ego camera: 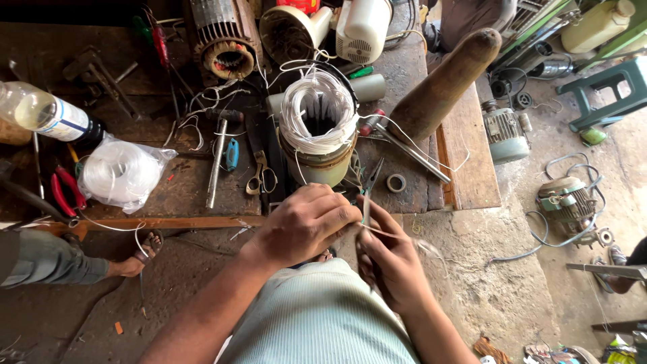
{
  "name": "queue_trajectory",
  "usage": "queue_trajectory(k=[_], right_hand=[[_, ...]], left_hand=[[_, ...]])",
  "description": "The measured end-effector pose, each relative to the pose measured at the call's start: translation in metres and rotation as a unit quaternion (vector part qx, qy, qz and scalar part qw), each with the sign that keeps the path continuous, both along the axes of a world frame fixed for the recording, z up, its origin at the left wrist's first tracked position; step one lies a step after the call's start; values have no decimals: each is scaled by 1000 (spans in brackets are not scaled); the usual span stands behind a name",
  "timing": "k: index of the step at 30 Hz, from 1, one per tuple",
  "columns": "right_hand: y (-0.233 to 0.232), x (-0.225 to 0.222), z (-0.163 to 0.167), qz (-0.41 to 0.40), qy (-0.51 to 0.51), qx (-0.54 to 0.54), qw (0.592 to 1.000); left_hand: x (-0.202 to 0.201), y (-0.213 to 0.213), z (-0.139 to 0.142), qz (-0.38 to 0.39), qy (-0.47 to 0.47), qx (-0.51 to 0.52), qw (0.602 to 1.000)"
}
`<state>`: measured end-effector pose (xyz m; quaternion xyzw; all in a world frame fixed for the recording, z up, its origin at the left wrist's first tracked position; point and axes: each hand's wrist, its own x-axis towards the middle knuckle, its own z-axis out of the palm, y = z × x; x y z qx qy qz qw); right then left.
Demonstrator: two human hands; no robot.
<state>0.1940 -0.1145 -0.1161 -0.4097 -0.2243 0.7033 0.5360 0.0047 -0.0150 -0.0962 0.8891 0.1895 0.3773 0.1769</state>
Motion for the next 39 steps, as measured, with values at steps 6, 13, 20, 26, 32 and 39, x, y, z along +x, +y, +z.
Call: queue_trajectory(k=[6, 13, 20, 26, 32, 39], right_hand=[[11, -14, 10, -21, 38, 4, 999], [3, -13, 4, -42, -4, 25, 999], [-19, 22, 1, -95, -85, 86, 988], [-31, 80, -16, -67, -130, 197, 969], [-14, 106, -40, -14, -180, 184, 966], [17, 58, -28, 155, -300, 322, 885]], left_hand=[[-1, 0, 6, 2, -21, -27, 999], [-2, 3, -2, -43, -10, -28, 999], [5, 13, -20, -70, -9, 16, 997], [-3, 15, -16, -91, -37, -16, 995], [-22, 26, -2, -14, -56, 7, 998], [-19, 25, -1, -52, -74, -88, 992]])
